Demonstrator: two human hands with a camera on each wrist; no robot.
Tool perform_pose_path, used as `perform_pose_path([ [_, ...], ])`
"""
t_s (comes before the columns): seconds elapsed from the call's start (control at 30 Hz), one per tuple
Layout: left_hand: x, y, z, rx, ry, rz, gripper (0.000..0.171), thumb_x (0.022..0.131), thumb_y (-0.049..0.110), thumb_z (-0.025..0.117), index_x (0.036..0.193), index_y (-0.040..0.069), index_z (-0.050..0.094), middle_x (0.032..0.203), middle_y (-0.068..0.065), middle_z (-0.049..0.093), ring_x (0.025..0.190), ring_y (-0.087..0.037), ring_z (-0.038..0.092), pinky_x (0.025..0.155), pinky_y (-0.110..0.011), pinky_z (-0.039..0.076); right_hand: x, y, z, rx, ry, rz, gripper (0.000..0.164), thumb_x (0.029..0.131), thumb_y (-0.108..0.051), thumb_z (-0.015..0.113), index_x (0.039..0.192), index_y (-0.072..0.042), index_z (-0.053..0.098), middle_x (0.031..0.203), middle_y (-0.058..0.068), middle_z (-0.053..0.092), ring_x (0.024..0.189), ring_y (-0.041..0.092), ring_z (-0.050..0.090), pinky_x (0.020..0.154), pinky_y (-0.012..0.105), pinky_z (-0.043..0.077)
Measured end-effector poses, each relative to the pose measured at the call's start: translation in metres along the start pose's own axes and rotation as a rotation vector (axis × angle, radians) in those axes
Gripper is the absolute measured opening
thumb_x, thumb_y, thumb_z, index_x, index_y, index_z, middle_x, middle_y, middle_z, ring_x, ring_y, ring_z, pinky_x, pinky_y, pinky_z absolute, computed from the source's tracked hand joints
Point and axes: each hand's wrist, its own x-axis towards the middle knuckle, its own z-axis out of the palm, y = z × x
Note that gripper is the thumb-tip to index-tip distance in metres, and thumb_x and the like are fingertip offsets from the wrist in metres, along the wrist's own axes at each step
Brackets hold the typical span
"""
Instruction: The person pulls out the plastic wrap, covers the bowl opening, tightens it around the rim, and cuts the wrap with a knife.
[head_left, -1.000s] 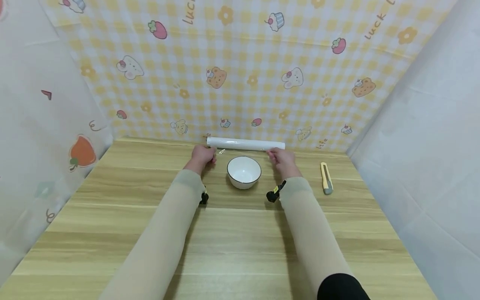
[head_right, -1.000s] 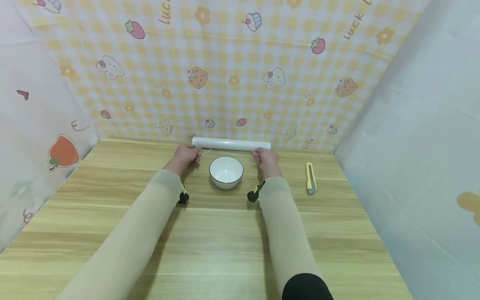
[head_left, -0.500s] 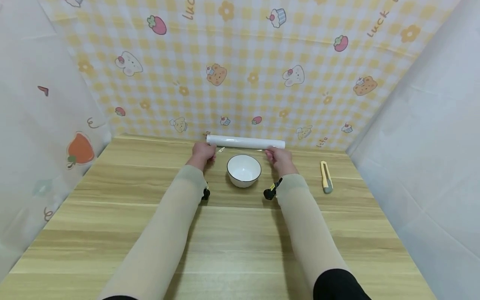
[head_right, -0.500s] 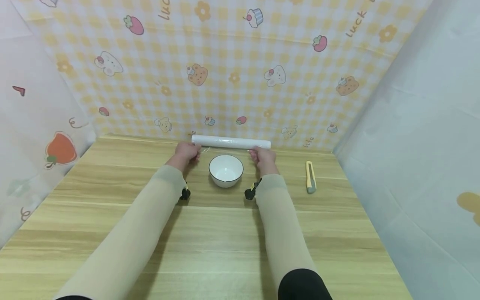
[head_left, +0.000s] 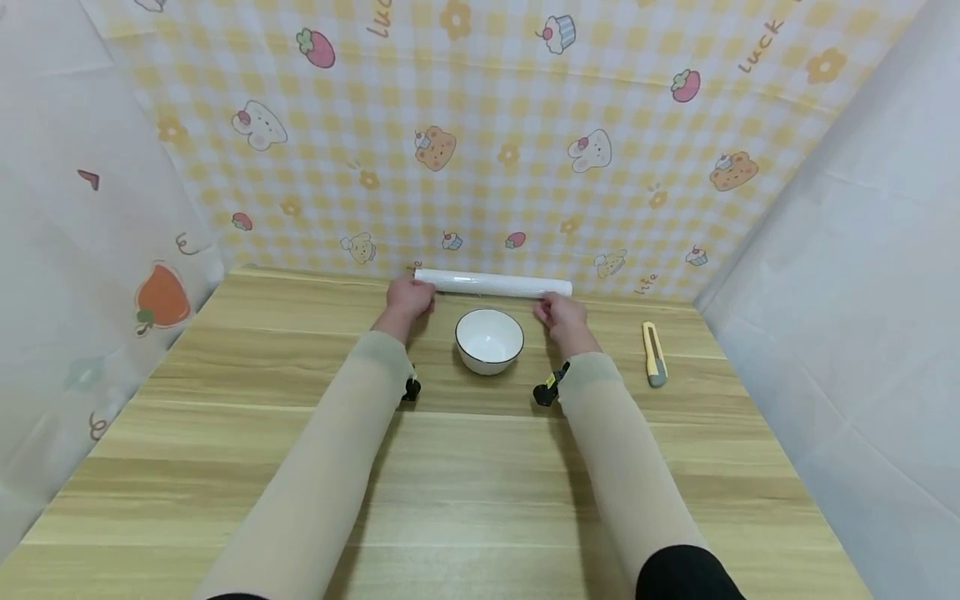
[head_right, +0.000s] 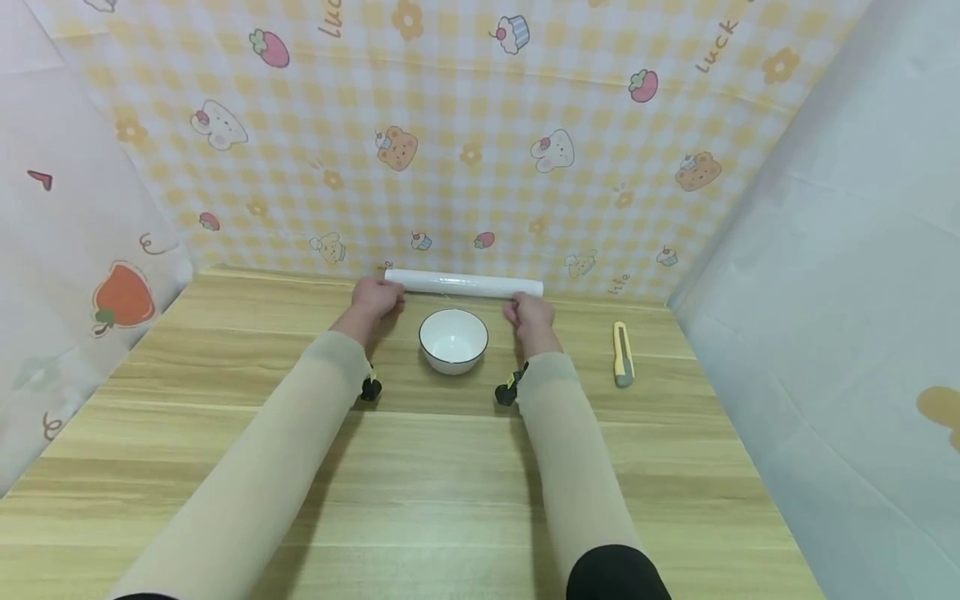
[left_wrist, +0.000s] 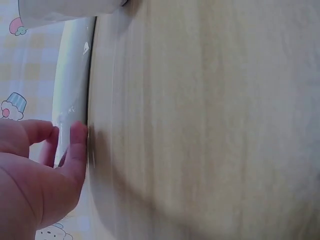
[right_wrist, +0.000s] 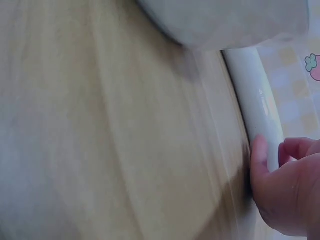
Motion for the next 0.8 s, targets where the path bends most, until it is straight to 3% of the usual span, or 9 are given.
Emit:
perform_pose_path([
  [0.13,-0.006,-0.002,-0.001,-0.047,0.018,0.014,0.019,0.106,0.017,0.065,0.116,0.003,0.073,0.088,-0.005,0.071,0.082,-0.017,0.062,0.076,-0.024,0.051,0.000,0.003,0.000,0.027,0.001,-0.030,0.040,0.105,-0.002,0.069,0.143,0.005,0.061,0.110,0.011,0.068,0.106,0.019,0.074,0.106,0.027,0.060],
  [0.27,-0.006,-0.005,-0.001,-0.154,0.026,0.009,0.018,0.104,0.016,0.065,0.115,0.003,0.071,0.096,-0.005,0.070,0.084,-0.015,0.066,0.076,-0.021,0.056,0.000,0.003,-0.001,0.059,-0.011,-0.050,0.043,0.105,-0.002,0.069,0.146,0.007,0.059,0.112,0.013,0.068,0.114,0.022,0.073,0.108,0.028,0.059],
  [0.47,-0.007,-0.008,-0.004,-0.389,-0.003,0.025,0.032,0.107,0.014,0.066,0.133,-0.003,0.067,0.123,-0.018,0.073,0.108,-0.024,0.076,0.096,-0.029,0.065,-0.003,-0.002,-0.006,0.051,-0.048,-0.026,0.036,0.106,-0.004,0.069,0.141,0.003,0.062,0.114,0.011,0.069,0.126,0.024,0.072,0.109,0.028,0.059],
  [0.6,-0.011,-0.007,-0.006,-0.495,-0.033,0.033,0.024,0.107,0.011,0.064,0.125,-0.004,0.067,0.136,-0.026,0.070,0.126,-0.033,0.073,0.107,-0.034,0.062,-0.005,-0.007,-0.008,0.028,-0.051,-0.004,0.030,0.106,-0.008,0.070,0.135,0.000,0.065,0.114,0.011,0.072,0.119,0.022,0.074,0.106,0.028,0.061],
  [0.8,-0.014,-0.005,-0.008,-0.541,-0.052,0.028,0.008,0.106,0.009,0.066,0.111,0.004,0.066,0.121,-0.017,0.070,0.127,-0.034,0.071,0.114,-0.039,0.058,-0.008,-0.010,-0.013,0.006,-0.053,0.002,0.028,0.107,-0.010,0.070,0.134,-0.003,0.067,0.123,0.014,0.074,0.118,0.022,0.076,0.103,0.027,0.062],
])
